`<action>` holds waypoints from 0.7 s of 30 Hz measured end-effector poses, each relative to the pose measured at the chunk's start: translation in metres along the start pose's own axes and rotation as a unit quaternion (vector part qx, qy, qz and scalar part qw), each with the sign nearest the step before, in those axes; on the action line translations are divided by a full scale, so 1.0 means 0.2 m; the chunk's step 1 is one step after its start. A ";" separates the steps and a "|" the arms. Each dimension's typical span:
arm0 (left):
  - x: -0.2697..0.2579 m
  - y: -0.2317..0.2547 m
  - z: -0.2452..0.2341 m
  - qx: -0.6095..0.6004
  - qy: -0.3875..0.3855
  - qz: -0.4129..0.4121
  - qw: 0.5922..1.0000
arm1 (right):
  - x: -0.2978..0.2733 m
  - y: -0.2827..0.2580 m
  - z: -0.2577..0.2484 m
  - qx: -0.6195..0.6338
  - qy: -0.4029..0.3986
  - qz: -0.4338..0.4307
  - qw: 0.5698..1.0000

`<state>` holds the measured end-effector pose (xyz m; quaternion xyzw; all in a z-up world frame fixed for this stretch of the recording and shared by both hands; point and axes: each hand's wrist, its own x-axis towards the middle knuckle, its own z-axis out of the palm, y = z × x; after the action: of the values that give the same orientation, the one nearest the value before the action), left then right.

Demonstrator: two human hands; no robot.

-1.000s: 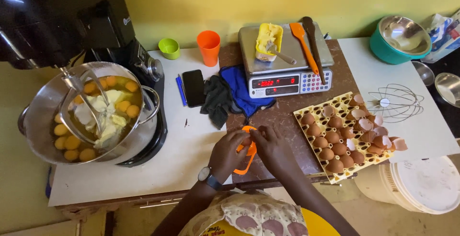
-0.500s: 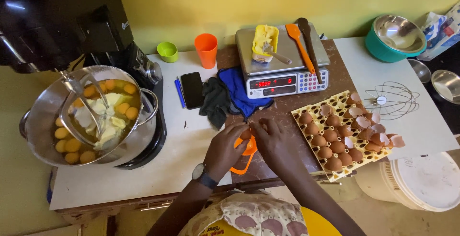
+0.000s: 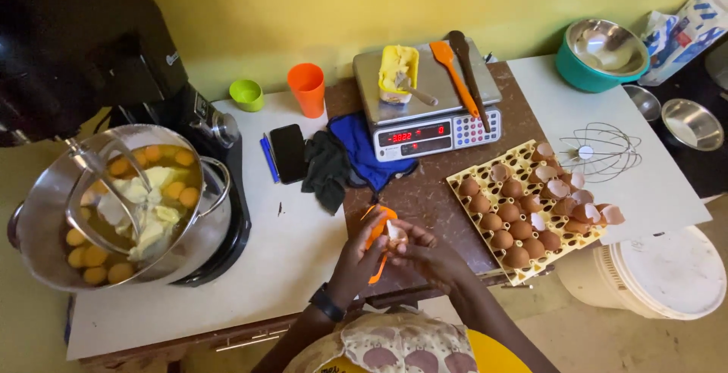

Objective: The person is cracking eggs into a stand mixer bowl and adding vanilla essence using a small measuring cup.

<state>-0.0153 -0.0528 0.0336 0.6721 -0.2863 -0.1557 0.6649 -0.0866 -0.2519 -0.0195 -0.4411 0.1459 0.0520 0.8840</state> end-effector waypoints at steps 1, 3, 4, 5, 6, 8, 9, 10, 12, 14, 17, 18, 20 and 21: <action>0.00 -0.02 0.00 0.001 -0.002 0.000 1.000 | -0.06 -0.17 0.12 0.001 0.001 -0.002 1.000; -0.02 -0.05 0.01 0.038 0.019 -0.110 0.993 | -0.19 -0.52 0.34 -0.185 0.150 0.049 0.970; -0.03 -0.07 0.00 0.039 0.017 -0.110 0.993 | -0.17 -0.51 0.21 -0.183 0.151 0.049 0.970; -0.04 -0.08 -0.01 0.065 0.033 -0.100 0.992 | -0.14 -0.51 0.08 -0.200 0.217 -0.007 0.955; -0.05 -0.10 -0.02 0.090 0.049 -0.088 0.991 | -0.10 -0.50 -0.05 -0.216 0.283 -0.062 0.933; -0.06 -0.04 -0.04 0.122 0.068 -0.105 0.985 | -0.09 -0.60 -0.22 -0.325 0.331 -0.107 0.879; -0.06 -0.01 -0.05 0.154 0.087 -0.121 0.977 | -0.08 -0.64 -0.31 -0.428 0.373 -0.150 0.809; -0.08 -0.07 -0.06 0.154 0.087 -0.121 0.977 | -0.07 -0.66 -0.36 -0.428 0.373 -0.150 0.810; -0.11 -0.20 -0.08 0.175 0.090 -0.289 0.937 | -0.05 -0.69 -0.46 -0.601 0.436 -0.144 0.654; -0.12 -0.28 -0.08 0.198 0.086 -0.311 0.925 | 0.00 -0.66 -0.49 -0.613 0.423 -0.164 0.647; -0.14 -0.34 -0.07 0.202 0.079 -0.335 0.917 | 0.07 -0.67 -0.36 -0.657 0.377 -0.114 0.642; -0.14 -0.35 -0.06 0.184 0.076 -0.330 0.923 | 0.09 -0.69 -0.28 -0.685 0.346 -0.049 0.639; -0.14 -0.34 -0.05 0.170 0.079 -0.337 0.923 | 0.28 -0.51 -0.60 -0.762 0.317 -0.090 0.558; -0.13 -0.34 -0.05 0.155 0.082 -0.340 0.924 | 0.39 -0.43 -0.76 -0.826 0.285 -0.133 0.468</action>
<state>-0.0187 -0.0333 -0.0361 0.8344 -0.0055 -0.2706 0.4802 -0.0264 -0.4279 -0.0634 -0.9708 0.2184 -0.0986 0.0147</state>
